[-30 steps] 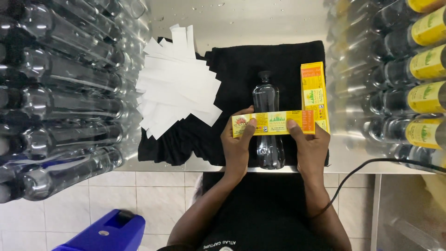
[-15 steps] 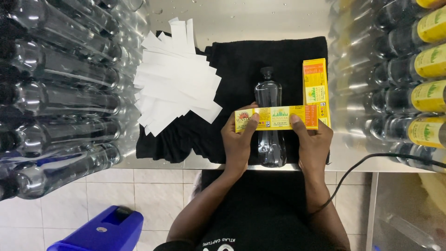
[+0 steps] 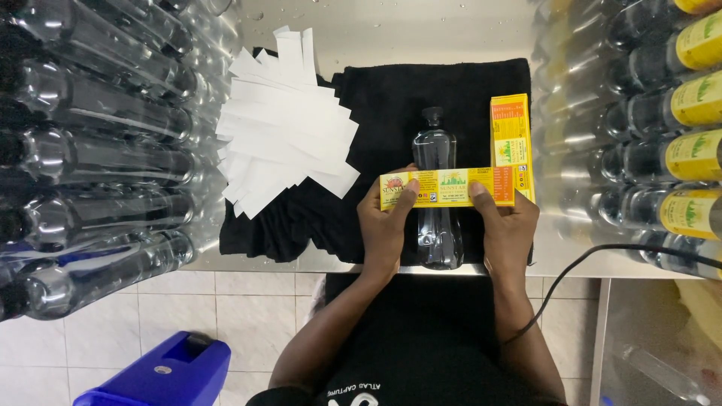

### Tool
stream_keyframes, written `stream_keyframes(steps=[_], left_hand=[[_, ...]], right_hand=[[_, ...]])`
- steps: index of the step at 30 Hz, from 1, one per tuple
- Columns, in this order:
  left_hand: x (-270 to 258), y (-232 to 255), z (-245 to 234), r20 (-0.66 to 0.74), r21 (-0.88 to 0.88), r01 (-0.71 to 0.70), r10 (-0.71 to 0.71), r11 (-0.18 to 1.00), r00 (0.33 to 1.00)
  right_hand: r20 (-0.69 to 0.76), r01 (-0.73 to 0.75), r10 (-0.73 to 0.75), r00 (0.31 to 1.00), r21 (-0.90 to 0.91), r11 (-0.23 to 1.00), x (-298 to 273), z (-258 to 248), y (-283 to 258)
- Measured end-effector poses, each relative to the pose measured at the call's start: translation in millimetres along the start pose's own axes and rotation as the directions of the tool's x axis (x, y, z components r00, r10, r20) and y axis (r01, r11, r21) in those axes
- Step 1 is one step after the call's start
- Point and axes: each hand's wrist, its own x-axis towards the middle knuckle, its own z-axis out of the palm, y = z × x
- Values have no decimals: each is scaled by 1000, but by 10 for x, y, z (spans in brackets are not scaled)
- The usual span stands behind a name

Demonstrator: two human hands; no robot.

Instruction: Manually peeling adhesive labels from a backing sheet and applying them to plastic bottles at a production station.

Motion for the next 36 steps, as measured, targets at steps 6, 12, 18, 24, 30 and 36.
stream_keyframes(steps=[6,12,18,24,30,36], left_hand=[[7,-21,-24,-1,-1,9,-9,1000,1000],[18,-25,-22,-5,2,20,-20,1000,1000],[16,-8,-32,6,5,12,-12,1000,1000],[14,-20,-35,10,-3,-2,2,1000,1000],[14,-21,-49,12,12,-5,5,1000,1000],[19,-29,-34,0,-5,3,-3,1000,1000]], right_hand=[[-13,-17,17,1000,-11,1000,-14,21,-53],[-9,-20,20,1000,-5,1000,-7,17,-61],[-8,-14,14,1000,7,1000,-9,8,-60],[-10,8,-8,1000,16,1000,-7,15,-52],[-1,3,-3,1000,10,1000,-3,5,-36],[-3,10,-10,1000,-3,1000,17,-3,16]])
